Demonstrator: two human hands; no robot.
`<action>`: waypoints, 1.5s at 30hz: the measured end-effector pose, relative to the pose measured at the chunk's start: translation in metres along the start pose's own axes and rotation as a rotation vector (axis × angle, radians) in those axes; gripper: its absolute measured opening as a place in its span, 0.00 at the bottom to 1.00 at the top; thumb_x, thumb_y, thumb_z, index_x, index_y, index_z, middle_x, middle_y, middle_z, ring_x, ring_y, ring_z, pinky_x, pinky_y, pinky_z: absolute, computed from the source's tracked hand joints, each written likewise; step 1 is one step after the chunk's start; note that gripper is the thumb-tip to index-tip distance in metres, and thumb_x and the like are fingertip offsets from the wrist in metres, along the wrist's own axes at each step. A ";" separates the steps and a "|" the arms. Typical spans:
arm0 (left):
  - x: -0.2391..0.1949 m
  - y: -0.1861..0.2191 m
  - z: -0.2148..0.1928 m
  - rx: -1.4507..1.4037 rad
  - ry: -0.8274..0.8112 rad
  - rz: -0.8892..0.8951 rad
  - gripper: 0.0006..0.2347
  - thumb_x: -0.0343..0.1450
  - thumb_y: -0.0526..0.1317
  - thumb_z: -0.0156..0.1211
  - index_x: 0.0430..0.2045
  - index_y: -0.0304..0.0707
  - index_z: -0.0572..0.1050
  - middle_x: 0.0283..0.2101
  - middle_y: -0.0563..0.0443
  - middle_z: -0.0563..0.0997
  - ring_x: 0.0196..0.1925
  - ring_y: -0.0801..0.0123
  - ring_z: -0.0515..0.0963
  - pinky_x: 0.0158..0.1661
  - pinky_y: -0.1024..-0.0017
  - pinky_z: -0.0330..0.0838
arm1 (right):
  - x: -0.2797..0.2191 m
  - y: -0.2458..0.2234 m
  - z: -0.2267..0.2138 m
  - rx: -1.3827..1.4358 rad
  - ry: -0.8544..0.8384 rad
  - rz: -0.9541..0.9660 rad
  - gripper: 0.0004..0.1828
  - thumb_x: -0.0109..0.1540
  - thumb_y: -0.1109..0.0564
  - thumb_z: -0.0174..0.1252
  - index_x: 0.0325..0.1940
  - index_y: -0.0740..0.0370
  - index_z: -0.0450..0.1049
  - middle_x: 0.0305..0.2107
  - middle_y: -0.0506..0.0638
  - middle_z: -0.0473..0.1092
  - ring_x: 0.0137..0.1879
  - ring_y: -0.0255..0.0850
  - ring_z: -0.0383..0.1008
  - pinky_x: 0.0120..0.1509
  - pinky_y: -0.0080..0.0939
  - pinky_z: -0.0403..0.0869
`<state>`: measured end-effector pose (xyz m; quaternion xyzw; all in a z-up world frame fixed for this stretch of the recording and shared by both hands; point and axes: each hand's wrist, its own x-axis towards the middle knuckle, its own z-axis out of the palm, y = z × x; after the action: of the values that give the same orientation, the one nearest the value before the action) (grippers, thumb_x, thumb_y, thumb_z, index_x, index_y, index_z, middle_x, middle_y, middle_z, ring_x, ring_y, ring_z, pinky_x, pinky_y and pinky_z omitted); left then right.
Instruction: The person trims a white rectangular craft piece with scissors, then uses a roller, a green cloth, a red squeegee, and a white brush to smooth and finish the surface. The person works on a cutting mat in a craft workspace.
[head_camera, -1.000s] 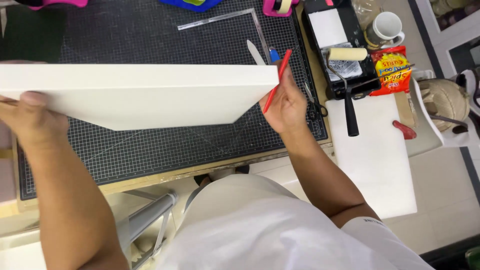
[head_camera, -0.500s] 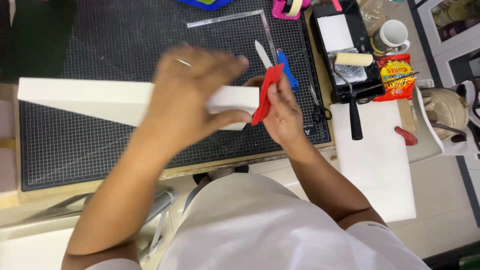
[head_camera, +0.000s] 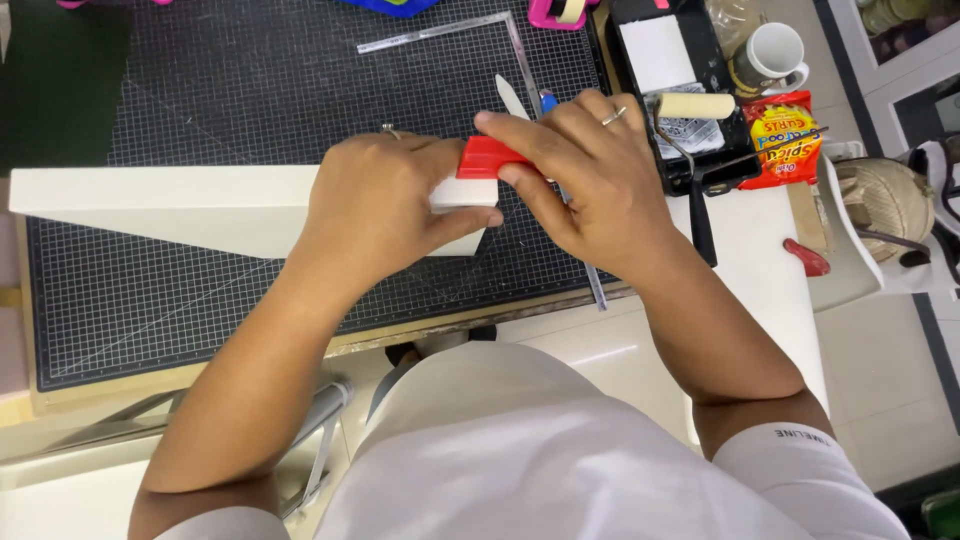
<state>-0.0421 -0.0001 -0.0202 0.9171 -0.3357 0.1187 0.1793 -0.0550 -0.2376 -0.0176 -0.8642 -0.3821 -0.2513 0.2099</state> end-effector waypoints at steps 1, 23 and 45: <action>0.001 -0.001 0.002 0.004 0.001 -0.003 0.21 0.67 0.60 0.73 0.40 0.44 0.80 0.29 0.54 0.83 0.27 0.50 0.80 0.25 0.56 0.69 | 0.001 -0.002 -0.002 -0.033 0.000 -0.018 0.17 0.77 0.54 0.52 0.70 0.55 0.71 0.38 0.50 0.68 0.45 0.50 0.67 0.54 0.50 0.60; 0.011 -0.009 0.001 -0.018 -0.011 -0.056 0.20 0.65 0.60 0.74 0.40 0.51 0.83 0.30 0.56 0.85 0.30 0.53 0.82 0.25 0.59 0.67 | -0.042 -0.007 0.113 0.956 0.599 0.364 0.15 0.73 0.55 0.52 0.58 0.56 0.55 0.44 0.53 0.65 0.49 0.42 0.69 0.55 0.38 0.72; 0.019 -0.009 -0.003 0.017 -0.098 -0.141 0.24 0.64 0.62 0.74 0.47 0.55 0.80 0.22 0.52 0.81 0.28 0.49 0.81 0.28 0.56 0.68 | 0.001 0.026 0.017 -0.035 0.207 -0.038 0.13 0.75 0.50 0.56 0.62 0.50 0.77 0.34 0.45 0.73 0.42 0.43 0.69 0.50 0.46 0.59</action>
<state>-0.0222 -0.0033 -0.0137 0.9447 -0.2775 0.0637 0.1627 -0.0305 -0.2440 -0.0346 -0.8298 -0.3700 -0.3498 0.2282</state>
